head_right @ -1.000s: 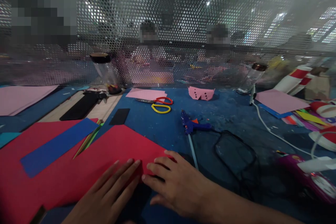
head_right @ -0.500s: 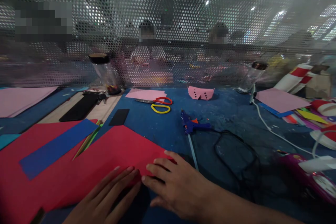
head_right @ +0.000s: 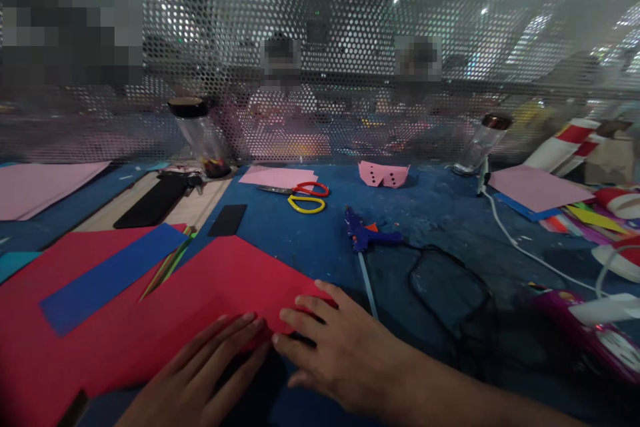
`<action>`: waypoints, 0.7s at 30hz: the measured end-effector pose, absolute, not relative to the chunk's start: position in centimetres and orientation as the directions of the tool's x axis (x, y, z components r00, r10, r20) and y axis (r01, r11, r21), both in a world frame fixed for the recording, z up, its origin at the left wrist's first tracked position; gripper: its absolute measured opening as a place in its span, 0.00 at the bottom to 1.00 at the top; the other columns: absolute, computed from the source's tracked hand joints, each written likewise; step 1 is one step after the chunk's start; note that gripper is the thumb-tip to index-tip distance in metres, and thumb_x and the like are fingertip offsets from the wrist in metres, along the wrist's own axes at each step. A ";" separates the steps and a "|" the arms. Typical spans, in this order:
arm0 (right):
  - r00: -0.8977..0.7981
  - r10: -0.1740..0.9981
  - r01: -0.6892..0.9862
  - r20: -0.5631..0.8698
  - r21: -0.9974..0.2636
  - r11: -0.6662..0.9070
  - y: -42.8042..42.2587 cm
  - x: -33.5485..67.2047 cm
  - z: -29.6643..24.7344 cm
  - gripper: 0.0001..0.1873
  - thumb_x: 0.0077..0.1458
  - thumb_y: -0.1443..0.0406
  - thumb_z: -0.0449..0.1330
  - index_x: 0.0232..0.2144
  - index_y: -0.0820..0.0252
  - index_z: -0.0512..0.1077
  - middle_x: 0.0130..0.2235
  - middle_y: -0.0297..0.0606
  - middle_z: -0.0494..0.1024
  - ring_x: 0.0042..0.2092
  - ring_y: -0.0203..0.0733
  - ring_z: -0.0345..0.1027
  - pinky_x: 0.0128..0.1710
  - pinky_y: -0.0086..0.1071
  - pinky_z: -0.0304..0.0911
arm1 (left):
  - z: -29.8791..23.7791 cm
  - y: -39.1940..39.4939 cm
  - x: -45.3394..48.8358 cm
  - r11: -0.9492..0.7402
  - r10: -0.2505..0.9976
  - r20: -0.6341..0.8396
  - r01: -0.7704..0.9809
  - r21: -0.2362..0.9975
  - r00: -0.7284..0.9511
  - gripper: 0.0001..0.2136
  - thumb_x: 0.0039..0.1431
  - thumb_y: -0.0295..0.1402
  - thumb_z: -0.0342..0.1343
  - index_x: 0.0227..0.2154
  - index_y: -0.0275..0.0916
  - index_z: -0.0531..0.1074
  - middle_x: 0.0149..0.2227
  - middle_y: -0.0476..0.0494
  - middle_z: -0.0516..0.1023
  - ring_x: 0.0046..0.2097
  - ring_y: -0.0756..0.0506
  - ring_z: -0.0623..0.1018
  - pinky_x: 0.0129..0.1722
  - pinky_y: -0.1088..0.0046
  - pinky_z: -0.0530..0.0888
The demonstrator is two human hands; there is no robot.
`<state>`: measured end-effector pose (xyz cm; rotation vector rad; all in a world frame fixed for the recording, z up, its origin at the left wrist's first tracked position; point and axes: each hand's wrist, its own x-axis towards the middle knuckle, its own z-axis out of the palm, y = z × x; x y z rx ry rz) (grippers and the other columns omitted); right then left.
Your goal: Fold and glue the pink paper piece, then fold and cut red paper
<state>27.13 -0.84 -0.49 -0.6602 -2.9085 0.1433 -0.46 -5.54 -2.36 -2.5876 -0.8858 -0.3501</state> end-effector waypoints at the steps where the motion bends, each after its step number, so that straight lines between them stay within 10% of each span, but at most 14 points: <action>1: -0.891 0.434 0.419 0.132 -0.127 0.899 -0.8 27.2 -0.4 0.25 0.72 0.53 0.49 0.65 0.53 0.62 0.66 0.38 0.68 0.64 0.51 0.61 0.65 0.57 0.53 | -2.3 -5.6 -0.4 -0.729 0.535 0.354 0.631 -0.264 0.767 0.30 0.66 0.58 0.47 0.60 0.41 0.71 0.56 0.41 0.78 0.59 0.39 0.72 0.61 0.63 0.66; 21: -0.890 0.442 0.430 0.117 -0.110 0.896 -0.3 28.8 0.6 0.20 0.71 0.57 0.53 0.61 0.52 0.67 0.62 0.38 0.72 0.63 0.49 0.61 0.66 0.57 0.50 | -1.7 -5.7 0.0 -0.710 0.527 0.360 0.632 -0.310 0.770 0.31 0.63 0.59 0.50 0.56 0.41 0.74 0.55 0.39 0.79 0.57 0.38 0.73 0.60 0.63 0.65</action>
